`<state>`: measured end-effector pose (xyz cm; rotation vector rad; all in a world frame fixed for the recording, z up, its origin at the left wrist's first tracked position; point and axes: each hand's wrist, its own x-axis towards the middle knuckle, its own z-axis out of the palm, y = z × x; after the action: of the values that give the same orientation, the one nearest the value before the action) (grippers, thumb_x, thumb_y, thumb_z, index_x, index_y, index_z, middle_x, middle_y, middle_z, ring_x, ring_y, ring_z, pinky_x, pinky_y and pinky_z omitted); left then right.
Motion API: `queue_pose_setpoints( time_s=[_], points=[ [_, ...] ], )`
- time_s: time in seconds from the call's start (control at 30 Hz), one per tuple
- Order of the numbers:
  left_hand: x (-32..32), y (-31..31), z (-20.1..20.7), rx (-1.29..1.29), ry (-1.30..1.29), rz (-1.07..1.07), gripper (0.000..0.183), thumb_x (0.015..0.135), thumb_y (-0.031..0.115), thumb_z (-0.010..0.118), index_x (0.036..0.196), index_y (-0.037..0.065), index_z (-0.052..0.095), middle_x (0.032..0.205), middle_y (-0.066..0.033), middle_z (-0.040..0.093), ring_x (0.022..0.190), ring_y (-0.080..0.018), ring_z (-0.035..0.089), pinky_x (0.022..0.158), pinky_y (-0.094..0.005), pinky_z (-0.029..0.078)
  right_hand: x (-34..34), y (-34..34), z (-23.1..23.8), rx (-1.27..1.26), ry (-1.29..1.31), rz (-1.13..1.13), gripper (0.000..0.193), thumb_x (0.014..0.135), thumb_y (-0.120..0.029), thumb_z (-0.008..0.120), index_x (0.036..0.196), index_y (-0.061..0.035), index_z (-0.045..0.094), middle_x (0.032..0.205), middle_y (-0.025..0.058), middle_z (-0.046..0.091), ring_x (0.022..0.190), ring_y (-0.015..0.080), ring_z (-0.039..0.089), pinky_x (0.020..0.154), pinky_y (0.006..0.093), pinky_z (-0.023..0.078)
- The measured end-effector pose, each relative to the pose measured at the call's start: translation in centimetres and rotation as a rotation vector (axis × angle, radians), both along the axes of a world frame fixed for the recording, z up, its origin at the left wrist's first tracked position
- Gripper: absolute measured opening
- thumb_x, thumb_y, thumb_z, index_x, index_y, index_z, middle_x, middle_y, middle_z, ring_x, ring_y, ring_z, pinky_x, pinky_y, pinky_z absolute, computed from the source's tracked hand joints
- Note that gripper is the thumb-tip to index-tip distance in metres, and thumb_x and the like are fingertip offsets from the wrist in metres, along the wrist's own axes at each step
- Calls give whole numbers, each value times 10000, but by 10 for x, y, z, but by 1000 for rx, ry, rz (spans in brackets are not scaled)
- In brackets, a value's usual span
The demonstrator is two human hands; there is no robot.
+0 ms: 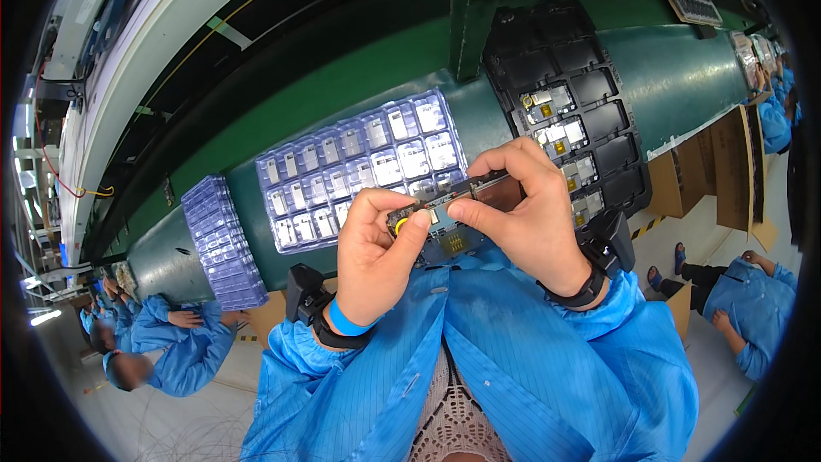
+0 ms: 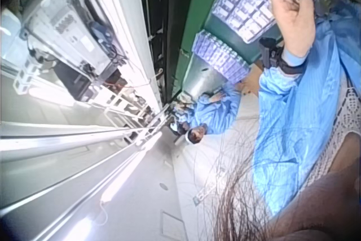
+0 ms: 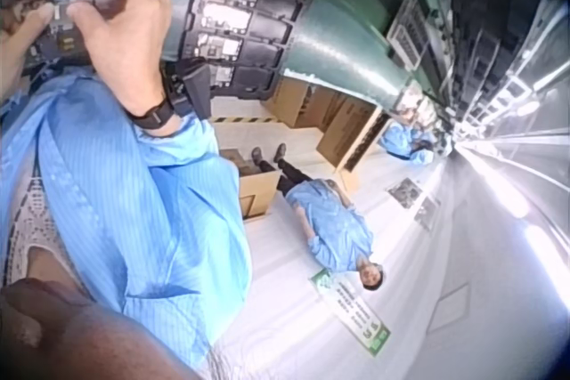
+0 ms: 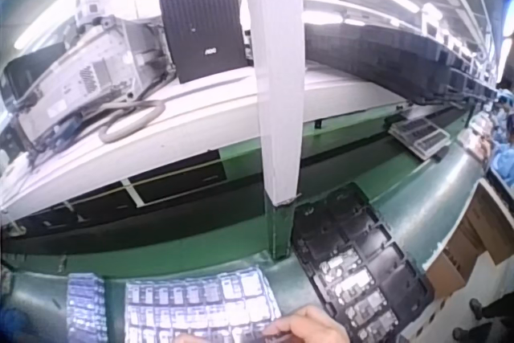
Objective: Assemble and inspect electronic components on a factory production line.
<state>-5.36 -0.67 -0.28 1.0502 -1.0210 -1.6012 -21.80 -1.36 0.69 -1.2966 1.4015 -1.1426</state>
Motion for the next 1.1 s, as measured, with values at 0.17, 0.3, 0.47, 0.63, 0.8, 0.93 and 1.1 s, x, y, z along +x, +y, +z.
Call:
queue_pose_setpoints(
  time_s=[0.17, 0.3, 0.47, 0.63, 0.8, 0.93, 1.1],
  points=[
    [2, 0, 1, 1, -14, -36, 183, 825, -45, 521, 970, 10, 425, 890, -73, 559, 792, -69, 521, 659, -193, 428, 1, 0, -1, 6, -20, -7, 257, 642, -14, 719, 852, 12, 573, 838, 85, 498, 685, 167, 623, 562, 237, 505],
    [-3, 0, -2, -54, -39, 26, 194, 805, -45, 553, 952, 5, 437, 884, -74, 562, 762, -60, 521, 655, -179, 424, 5, 1, -5, -105, 78, -44, 236, 633, -11, 712, 823, 13, 573, 807, 86, 481, 683, 166, 582, 572, 243, 516],
    [-4, -3, -3, -36, -61, 21, 206, 798, -50, 560, 953, 4, 436, 855, -60, 556, 757, -61, 521, 655, -181, 426, 3, -1, -8, -123, 78, -60, 225, 636, -16, 707, 813, 14, 572, 797, 87, 470, 679, 171, 563, 578, 248, 523],
    [-8, -11, -6, 49, -74, -55, 242, 789, -68, 555, 979, -6, 419, 888, -74, 550, 777, -76, 521, 644, -194, 433, -9, -10, -8, 28, -14, 17, 234, 642, -9, 702, 832, 23, 569, 824, 95, 477, 672, 198, 614, 564, 255, 514],
    [-17, -19, -11, 105, -78, -60, 256, 779, -63, 572, 978, -11, 419, 894, -82, 553, 779, -82, 531, 653, -193, 449, -21, -12, -16, 96, -39, 14, 228, 653, -1, 684, 849, 19, 570, 832, 100, 482, 660, 206, 632, 560, 257, 503],
    [-23, -25, -25, 50, -121, -58, 252, 773, -73, 572, 970, -2, 432, 859, -94, 587, 753, -97, 565, 670, -220, 478, -27, -16, -22, 148, 48, -9, 290, 630, 20, 705, 883, 21, 566, 898, 71, 493, 726, 166, 629, 588, 218, 516],
    [-33, -39, -31, 124, -53, -51, 235, 782, -64, 570, 962, 7, 436, 836, -63, 582, 733, -78, 550, 646, -194, 452, -54, -29, -52, 24, 42, 15, 558, 679, -179, 719, 1119, 2, 426, 924, 138, 544, 710, 156, 560, 584, 266, 445]
  ],
)
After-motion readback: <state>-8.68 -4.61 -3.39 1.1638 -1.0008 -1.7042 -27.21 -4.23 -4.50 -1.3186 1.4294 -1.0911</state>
